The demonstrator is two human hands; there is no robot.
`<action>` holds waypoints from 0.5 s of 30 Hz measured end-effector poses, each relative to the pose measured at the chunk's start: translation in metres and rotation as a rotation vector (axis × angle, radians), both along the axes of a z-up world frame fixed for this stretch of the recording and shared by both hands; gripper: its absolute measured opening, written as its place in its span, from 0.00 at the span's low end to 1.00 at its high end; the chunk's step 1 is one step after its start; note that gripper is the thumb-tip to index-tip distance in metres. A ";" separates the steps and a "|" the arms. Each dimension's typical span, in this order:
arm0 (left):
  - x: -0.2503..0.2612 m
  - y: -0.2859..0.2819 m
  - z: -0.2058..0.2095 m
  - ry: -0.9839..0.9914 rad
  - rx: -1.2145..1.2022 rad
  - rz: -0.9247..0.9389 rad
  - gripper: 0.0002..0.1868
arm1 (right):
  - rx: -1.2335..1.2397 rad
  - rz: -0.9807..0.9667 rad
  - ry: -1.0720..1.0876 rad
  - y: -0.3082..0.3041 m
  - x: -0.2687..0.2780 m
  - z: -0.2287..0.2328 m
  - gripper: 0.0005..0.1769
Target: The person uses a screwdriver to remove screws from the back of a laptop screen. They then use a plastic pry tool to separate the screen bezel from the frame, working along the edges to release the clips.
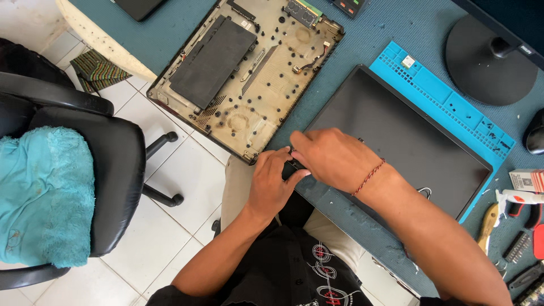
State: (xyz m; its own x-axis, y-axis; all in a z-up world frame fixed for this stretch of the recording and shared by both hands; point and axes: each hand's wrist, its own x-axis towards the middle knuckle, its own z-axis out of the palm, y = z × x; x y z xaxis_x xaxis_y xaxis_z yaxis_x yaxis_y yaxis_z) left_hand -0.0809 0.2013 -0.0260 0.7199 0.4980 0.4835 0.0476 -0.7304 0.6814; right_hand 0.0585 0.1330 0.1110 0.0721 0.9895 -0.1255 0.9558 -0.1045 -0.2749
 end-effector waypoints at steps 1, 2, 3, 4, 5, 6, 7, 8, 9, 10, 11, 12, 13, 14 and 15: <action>0.001 0.000 0.002 -0.001 0.000 0.001 0.21 | 0.000 0.001 -0.001 0.001 0.001 0.000 0.08; 0.001 0.000 0.004 -0.012 -0.010 -0.001 0.20 | -0.013 0.027 0.000 0.000 0.002 0.000 0.07; 0.002 0.000 0.007 -0.023 -0.020 -0.002 0.20 | -0.026 0.054 0.001 0.000 0.002 0.000 0.06; 0.002 0.000 0.006 -0.022 -0.021 -0.005 0.20 | -0.026 0.050 0.001 0.000 0.002 0.000 0.06; 0.002 0.000 0.006 -0.023 -0.020 -0.002 0.20 | -0.052 0.091 -0.006 -0.001 0.002 0.000 0.02; 0.002 0.000 0.006 -0.024 -0.019 0.004 0.20 | -0.077 0.133 -0.013 -0.001 0.002 0.000 0.02; 0.002 0.000 0.005 -0.024 -0.020 0.003 0.20 | -0.078 0.132 -0.012 -0.001 0.003 -0.001 0.02; 0.002 0.000 0.004 -0.025 -0.017 0.006 0.20 | -0.087 0.150 -0.004 0.000 0.005 -0.002 0.03; 0.002 0.000 0.003 -0.026 -0.014 0.008 0.20 | -0.096 0.167 0.004 0.000 0.006 -0.003 0.04; 0.002 0.000 0.003 -0.029 -0.013 0.010 0.20 | -0.095 0.168 0.002 0.001 0.007 -0.001 0.04; 0.002 -0.001 0.003 -0.026 -0.018 0.013 0.21 | -0.126 0.162 0.002 0.002 0.007 0.002 0.04; 0.001 -0.001 0.003 -0.020 -0.023 0.015 0.21 | -0.157 0.154 0.004 0.003 0.006 0.003 0.05; 0.001 0.000 0.003 -0.020 -0.023 0.016 0.21 | -0.156 0.155 0.005 0.005 0.008 -0.002 0.05; 0.002 -0.001 0.002 -0.023 -0.015 0.016 0.21 | -0.184 0.090 -0.027 0.006 0.010 -0.008 0.03; 0.002 0.000 0.002 -0.027 -0.008 0.016 0.20 | -0.211 0.026 -0.059 0.007 0.012 -0.013 0.08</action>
